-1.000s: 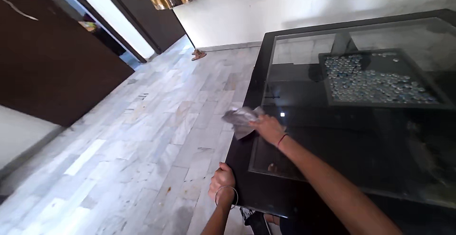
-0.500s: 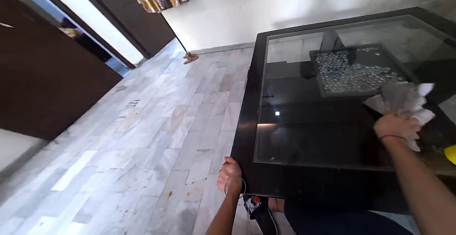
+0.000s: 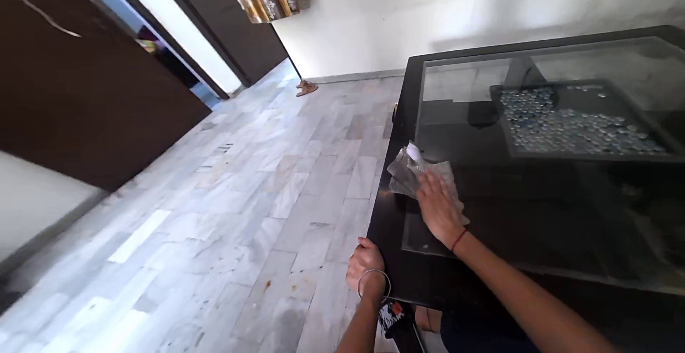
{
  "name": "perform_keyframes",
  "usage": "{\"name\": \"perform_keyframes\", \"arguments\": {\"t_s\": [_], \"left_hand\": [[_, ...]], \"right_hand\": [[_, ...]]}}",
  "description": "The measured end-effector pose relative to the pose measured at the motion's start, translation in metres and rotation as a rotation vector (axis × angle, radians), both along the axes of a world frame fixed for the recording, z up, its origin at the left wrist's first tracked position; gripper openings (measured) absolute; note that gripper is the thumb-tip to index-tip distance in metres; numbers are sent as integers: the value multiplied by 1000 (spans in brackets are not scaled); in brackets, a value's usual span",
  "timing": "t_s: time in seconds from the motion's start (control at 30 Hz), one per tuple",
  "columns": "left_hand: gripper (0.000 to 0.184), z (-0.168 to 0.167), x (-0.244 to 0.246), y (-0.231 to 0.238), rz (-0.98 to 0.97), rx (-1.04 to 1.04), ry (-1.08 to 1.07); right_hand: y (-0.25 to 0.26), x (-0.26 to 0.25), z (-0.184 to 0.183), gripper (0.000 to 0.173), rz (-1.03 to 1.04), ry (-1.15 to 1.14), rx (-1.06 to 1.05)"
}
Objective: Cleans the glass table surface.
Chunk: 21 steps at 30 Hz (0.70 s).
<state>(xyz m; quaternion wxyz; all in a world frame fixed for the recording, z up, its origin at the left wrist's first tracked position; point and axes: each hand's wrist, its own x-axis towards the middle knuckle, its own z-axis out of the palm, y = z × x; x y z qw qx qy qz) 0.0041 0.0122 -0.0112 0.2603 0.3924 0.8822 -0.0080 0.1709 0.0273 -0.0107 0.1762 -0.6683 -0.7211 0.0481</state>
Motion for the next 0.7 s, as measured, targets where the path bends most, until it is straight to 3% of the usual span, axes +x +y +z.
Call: {"name": "perform_keyframes", "arguments": {"t_s": [0.1, 0.23, 0.33, 0.43, 0.7], "left_hand": [[74, 1, 0, 0, 8, -5, -3], [73, 2, 0, 0, 3, -8, -2], [73, 3, 0, 0, -6, -7, -4], [72, 3, 0, -1, -7, 9, -9], [71, 3, 0, -1, -16, 2, -21]], "right_hand": [[-8, -9, -3, 21, 99, 84, 123], [-23, -8, 1, 25, 76, 263, 69], [-23, -4, 13, 31, -149, 515, -96], [-9, 16, 20, 33, -391, 784, -24], [-4, 65, 36, 36, -621, 1411, -11]]}}
